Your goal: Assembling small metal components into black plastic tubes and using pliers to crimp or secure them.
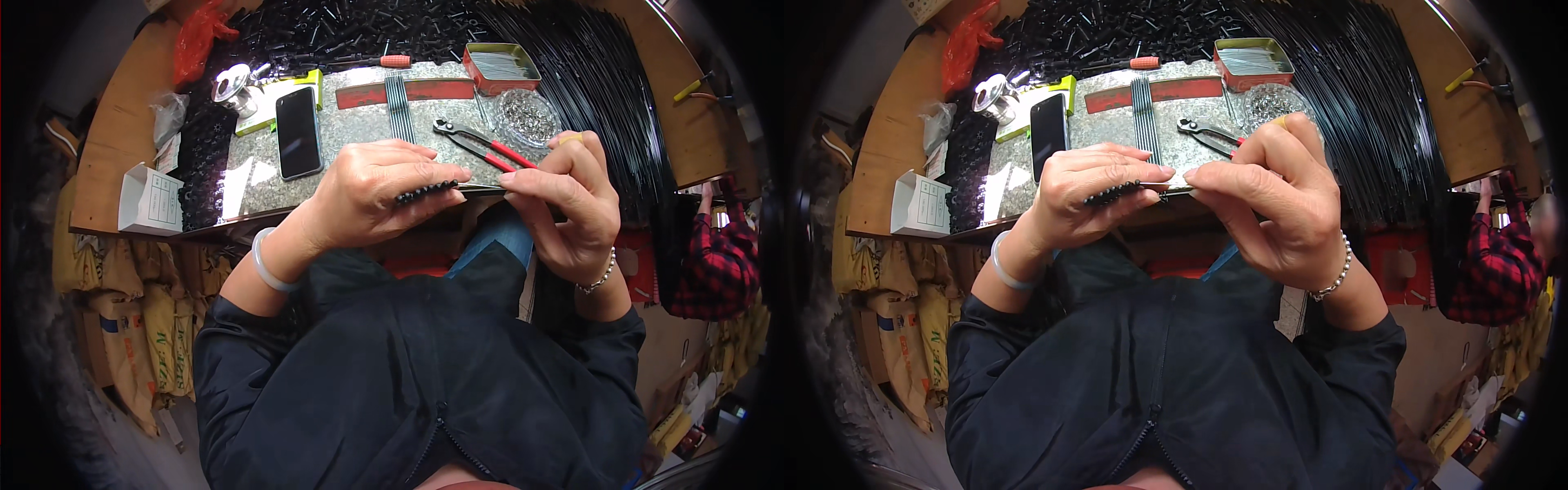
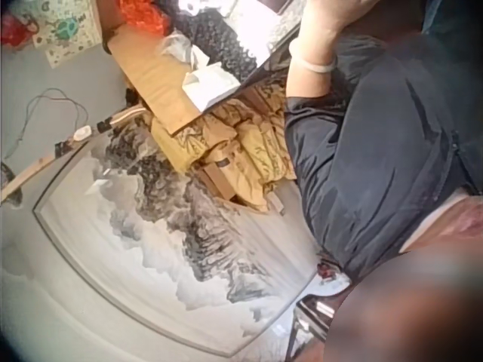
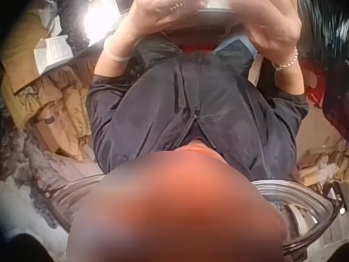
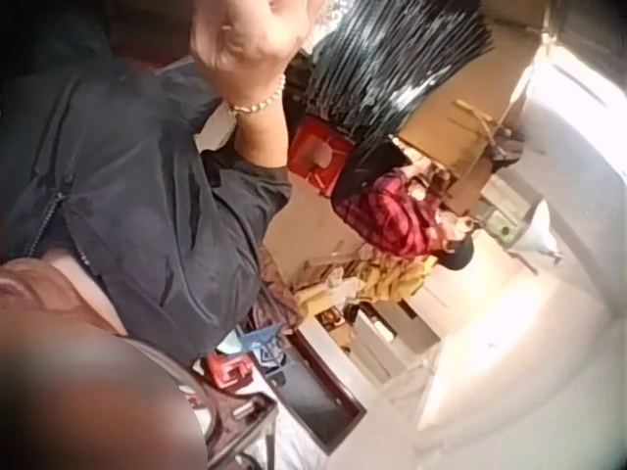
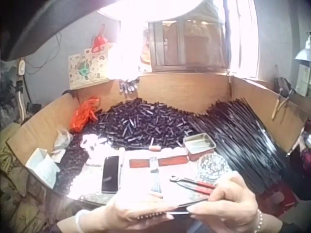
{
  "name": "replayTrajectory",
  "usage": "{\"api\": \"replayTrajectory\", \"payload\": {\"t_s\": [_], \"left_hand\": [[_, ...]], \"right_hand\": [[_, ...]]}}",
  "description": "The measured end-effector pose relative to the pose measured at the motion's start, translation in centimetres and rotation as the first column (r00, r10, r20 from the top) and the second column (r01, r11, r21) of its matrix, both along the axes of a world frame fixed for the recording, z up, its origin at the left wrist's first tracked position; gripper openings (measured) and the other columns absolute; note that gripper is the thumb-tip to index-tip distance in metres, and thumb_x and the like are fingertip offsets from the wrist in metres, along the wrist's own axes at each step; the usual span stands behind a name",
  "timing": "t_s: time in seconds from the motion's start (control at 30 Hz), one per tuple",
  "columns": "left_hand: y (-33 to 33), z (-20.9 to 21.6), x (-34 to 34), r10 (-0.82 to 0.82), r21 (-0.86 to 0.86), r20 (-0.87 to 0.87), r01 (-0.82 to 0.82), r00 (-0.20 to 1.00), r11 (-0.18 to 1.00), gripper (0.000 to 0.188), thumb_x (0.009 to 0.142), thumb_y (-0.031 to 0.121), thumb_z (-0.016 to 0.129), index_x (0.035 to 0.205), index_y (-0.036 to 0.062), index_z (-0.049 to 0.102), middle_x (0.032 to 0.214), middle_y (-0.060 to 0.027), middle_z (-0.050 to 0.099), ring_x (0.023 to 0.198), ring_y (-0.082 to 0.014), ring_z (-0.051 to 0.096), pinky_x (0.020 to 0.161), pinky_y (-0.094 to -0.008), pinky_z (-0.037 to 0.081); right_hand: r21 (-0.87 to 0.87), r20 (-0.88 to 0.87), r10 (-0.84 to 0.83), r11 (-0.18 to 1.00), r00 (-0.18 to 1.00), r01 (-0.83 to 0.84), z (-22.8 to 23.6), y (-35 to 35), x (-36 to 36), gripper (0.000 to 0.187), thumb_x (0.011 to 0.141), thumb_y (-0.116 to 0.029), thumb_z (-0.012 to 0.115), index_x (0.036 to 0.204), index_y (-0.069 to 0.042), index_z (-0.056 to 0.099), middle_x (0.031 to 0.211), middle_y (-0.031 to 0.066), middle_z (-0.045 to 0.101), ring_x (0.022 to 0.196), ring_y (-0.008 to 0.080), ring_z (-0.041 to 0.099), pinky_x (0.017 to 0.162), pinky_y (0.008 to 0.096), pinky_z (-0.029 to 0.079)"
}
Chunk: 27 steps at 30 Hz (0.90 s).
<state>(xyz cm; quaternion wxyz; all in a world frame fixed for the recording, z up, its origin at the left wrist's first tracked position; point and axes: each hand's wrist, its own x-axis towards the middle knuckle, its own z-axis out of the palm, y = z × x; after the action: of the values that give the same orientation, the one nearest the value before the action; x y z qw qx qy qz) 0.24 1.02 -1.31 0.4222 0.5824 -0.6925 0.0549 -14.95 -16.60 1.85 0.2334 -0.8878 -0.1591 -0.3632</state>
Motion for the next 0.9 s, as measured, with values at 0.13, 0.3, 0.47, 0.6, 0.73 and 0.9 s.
{"api": "replayTrajectory", "payload": {"t_s": [0.13, 0.3, 0.47, 0.6, 0.73, 0.9], "left_hand": [[0.0, -0.2, -0.1, -0.005, -0.012, 0.01, 0.005, 1.0, 1.0, 0.021, 0.075, 0.008, 0.07, 0.095, 0.0005, 0.067, 0.088, -0.01, 0.068, 0.075, -0.0244, 0.067, 0.076, -0.0359, 0.053], [0.0, -0.2, -0.2, -0.014, -0.025, 0.051, 0.015, 0.999, 1.0, 0.023, 0.073, 0.01, 0.073, 0.093, 0.0005, 0.067, 0.083, -0.0091, 0.068, 0.073, -0.0247, 0.066, 0.074, -0.0365, 0.054], [0.0, -0.1, 0.0, -0.025, -0.03, 0.081, 0.027, 0.996, 0.999, 0.024, 0.072, 0.012, 0.074, 0.092, 0.0009, 0.067, 0.08, -0.0089, 0.067, 0.073, -0.0252, 0.066, 0.073, -0.0358, 0.054], [-0.2, -0.3, -0.2, -0.027, -0.053, 0.1, 0.033, 0.995, 0.998, 0.025, 0.071, 0.013, 0.076, 0.092, 0.0017, 0.067, 0.079, -0.0089, 0.067, 0.072, -0.0253, 0.066, 0.073, -0.0361, 0.054], [0.0, -0.2, -0.3, 0.0, -0.041, 0.093, 0.004, 0.996, 0.999, 0.026, 0.07, 0.015, 0.076, 0.091, 0.0021, 0.067, 0.079, -0.0086, 0.067, 0.073, -0.0253, 0.066, 0.073, -0.0363, 0.054], [-0.1, -0.1, -0.1, -0.005, -0.026, 0.13, 0.008, 0.991, 1.0, 0.029, 0.068, 0.017, 0.077, 0.09, 0.0023, 0.067, 0.078, -0.0085, 0.067, 0.073, -0.0255, 0.066, 0.073, -0.036, 0.054]], "right_hand": [[0.047, -0.051, 0.044, 0.998, 0.998, -0.041, 0.0, 0.3, 0.1, 0.023, 0.067, 0.003, 0.069, 0.088, -0.008, 0.066, 0.065, -0.0008, 0.047, 0.066, 0.0159, 0.042, 0.074, 0.0335, 0.038], [0.12, -0.094, 0.098, 0.989, 0.991, -0.086, -0.1, 0.3, 0.8, 0.023, 0.065, 0.003, 0.069, 0.086, -0.007, 0.068, 0.067, 0.0002, 0.046, 0.068, 0.017, 0.042, 0.072, 0.0322, 0.038], [-0.124, 0.055, 0.091, 0.989, 0.994, -0.084, 0.1, -0.3, 1.1, 0.024, 0.064, 0.003, 0.07, 0.085, -0.007, 0.069, 0.069, 0.0006, 0.047, 0.069, 0.0175, 0.042, 0.068, 0.0295, 0.038], [0.29, -0.206, 0.228, 0.943, 0.952, -0.163, -0.5, -0.2, 1.4, 0.026, 0.062, -0.001, 0.073, 0.086, -0.009, 0.07, 0.069, 0.0, 0.046, 0.07, 0.0181, 0.043, 0.069, 0.0303, 0.039], [-0.02, -0.052, 0.125, 0.992, 0.991, -0.126, 0.2, -0.1, 1.4, 0.027, 0.061, -0.002, 0.074, 0.086, -0.01, 0.07, 0.069, -0.0002, 0.045, 0.069, 0.0183, 0.043, 0.07, 0.03, 0.04], [-0.114, 0.046, 0.126, 0.986, 0.991, -0.12, -0.1, 0.2, 1.4, 0.027, 0.062, 0.0, 0.072, 0.087, -0.009, 0.069, 0.069, 0.0001, 0.045, 0.068, 0.0177, 0.043, 0.066, 0.0287, 0.039]]}}
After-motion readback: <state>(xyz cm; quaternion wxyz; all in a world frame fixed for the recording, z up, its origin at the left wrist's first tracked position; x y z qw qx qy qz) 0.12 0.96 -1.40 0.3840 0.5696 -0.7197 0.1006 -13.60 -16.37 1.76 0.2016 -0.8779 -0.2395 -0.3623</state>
